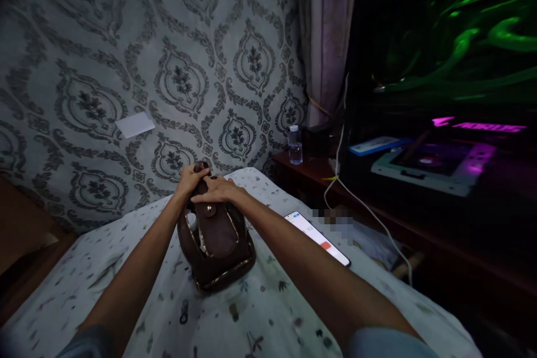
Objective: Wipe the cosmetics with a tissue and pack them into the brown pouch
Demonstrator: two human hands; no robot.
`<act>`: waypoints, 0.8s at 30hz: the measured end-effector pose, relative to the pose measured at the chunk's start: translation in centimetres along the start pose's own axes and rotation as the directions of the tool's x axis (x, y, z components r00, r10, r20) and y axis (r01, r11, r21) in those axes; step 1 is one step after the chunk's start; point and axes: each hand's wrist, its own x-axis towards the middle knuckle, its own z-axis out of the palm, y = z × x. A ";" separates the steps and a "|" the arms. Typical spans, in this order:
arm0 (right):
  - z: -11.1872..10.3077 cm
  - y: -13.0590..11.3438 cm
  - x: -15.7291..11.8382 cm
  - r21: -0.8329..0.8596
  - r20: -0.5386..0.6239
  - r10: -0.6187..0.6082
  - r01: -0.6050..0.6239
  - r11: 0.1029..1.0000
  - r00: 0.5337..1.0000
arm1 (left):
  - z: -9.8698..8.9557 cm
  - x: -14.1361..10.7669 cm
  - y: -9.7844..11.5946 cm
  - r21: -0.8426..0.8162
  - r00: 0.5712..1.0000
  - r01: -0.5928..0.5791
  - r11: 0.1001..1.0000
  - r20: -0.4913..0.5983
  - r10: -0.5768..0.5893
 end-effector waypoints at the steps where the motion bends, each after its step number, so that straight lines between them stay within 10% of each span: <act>1: 0.0 0.2 0.4 -0.007 0.001 0.000 0.000 1.000 1.000 | 0.1 0.0 -0.1 -0.010 1.000 0.008 1.000 0.002 -0.008; 24: 1.2 3.6 1.7 0.406 -0.142 -0.228 0.267 0.874 0.963 | 0.1 -0.1 0.0 -0.144 0.997 0.047 0.988 0.062 -0.039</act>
